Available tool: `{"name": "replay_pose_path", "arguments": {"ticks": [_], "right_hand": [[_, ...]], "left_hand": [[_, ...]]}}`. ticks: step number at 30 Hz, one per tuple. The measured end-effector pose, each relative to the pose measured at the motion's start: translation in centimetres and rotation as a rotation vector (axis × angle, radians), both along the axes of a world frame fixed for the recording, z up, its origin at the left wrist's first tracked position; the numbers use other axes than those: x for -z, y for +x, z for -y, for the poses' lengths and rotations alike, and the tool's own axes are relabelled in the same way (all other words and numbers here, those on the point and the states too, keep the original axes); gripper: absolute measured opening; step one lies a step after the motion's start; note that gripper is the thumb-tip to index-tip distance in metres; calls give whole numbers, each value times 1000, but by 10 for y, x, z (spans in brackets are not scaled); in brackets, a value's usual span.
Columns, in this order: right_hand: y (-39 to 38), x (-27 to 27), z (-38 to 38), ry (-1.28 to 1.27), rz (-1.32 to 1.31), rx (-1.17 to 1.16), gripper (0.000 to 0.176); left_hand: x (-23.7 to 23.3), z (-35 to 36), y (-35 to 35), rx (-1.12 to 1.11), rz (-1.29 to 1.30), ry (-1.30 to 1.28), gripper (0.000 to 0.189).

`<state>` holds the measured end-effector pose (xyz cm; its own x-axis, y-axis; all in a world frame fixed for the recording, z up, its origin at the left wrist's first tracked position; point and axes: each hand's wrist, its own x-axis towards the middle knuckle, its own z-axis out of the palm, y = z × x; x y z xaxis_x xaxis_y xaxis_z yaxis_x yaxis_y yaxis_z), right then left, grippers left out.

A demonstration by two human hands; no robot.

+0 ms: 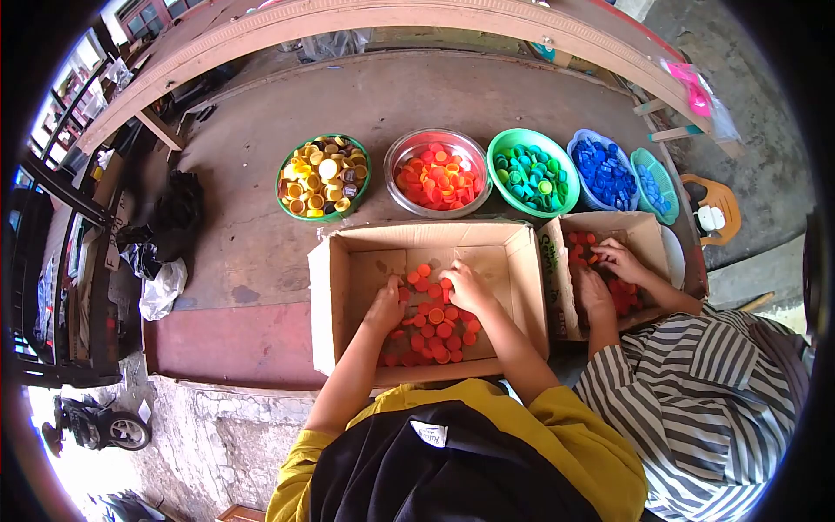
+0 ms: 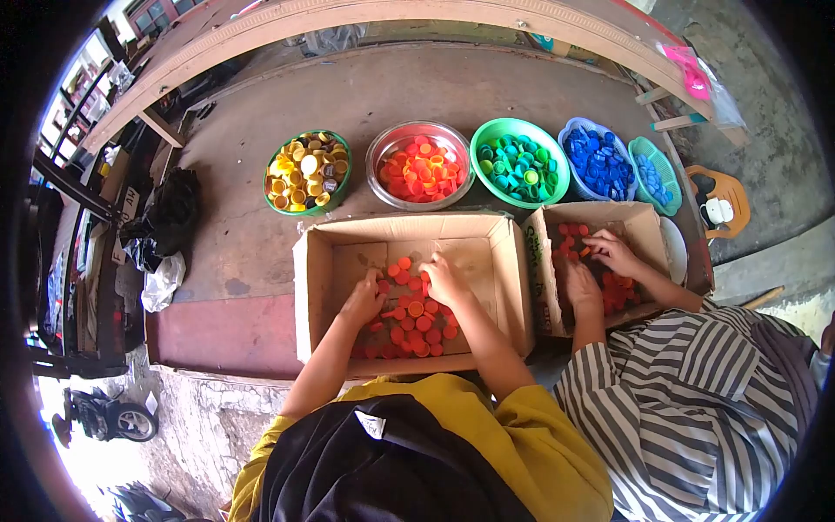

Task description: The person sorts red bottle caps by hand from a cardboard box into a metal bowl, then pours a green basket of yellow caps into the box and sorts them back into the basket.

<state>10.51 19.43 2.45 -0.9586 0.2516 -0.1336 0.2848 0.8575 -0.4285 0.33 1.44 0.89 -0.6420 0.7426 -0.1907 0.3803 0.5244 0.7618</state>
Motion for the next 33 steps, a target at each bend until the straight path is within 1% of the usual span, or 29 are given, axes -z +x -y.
{"name": "replay_pose_path", "arguments": {"ticks": [1,4,7,8,10,11,13,14,17,19,21,22,24,25,27,28,29,31,33], "right_hand": [[0,4,-1,4,-17,-19,29],[3,6,-4,-39,-59,-35,24],[2,11,-14,-214,-119,-81,22],[2,13,-17,-395,-142,-44,21],[1,-2,-16,-757,-185,30,19],[2,-14,-14,-809,-305,16,19],[1,-31,-13,-1232,-318,91,24],[2,-36,-12,-1316,-357,80,28],[3,-57,-9,-1554,-423,6,27],[4,-68,-5,-1577,-479,-8,27],[5,-74,-4,-1644,-518,-18,27],[4,-71,-2,-1489,-590,5,27],[0,-61,6,-1168,-721,49,27],[-1,-64,12,-899,-770,115,23],[2,-75,22,-513,-696,43,18],[2,-76,30,-410,-686,36,15],[2,-68,32,-373,-686,21,15],[1,-73,35,-372,-726,-8,15],[1,-80,38,-460,-785,-15,18]], "left_hand": [[1,0,-1,22,-7,-16,32],[-1,-1,-1,22,-27,51,34],[-3,-2,2,-13,-196,194,34],[-4,-2,3,-29,-153,194,33],[-6,-2,1,-62,-68,193,32],[-5,-2,0,-61,-49,192,32],[-4,-2,-1,-58,-10,191,32],[-4,-2,-2,-51,3,194,32],[-7,-3,-2,-28,31,190,32],[-10,-4,-2,-20,31,175,29],[-16,-8,1,-33,247,287,25],[-21,-11,3,-38,355,342,24],[-40,-15,10,-121,1024,589,24],[-51,-17,14,-163,1363,701,25],[-56,-21,18,-135,1492,747,28],[-55,-21,18,-142,1561,767,28],[-53,-21,18,-147,1630,789,28],[-51,-19,13,-141,1605,781,31],[-54,-15,6,-111,1571,768,33]]}}
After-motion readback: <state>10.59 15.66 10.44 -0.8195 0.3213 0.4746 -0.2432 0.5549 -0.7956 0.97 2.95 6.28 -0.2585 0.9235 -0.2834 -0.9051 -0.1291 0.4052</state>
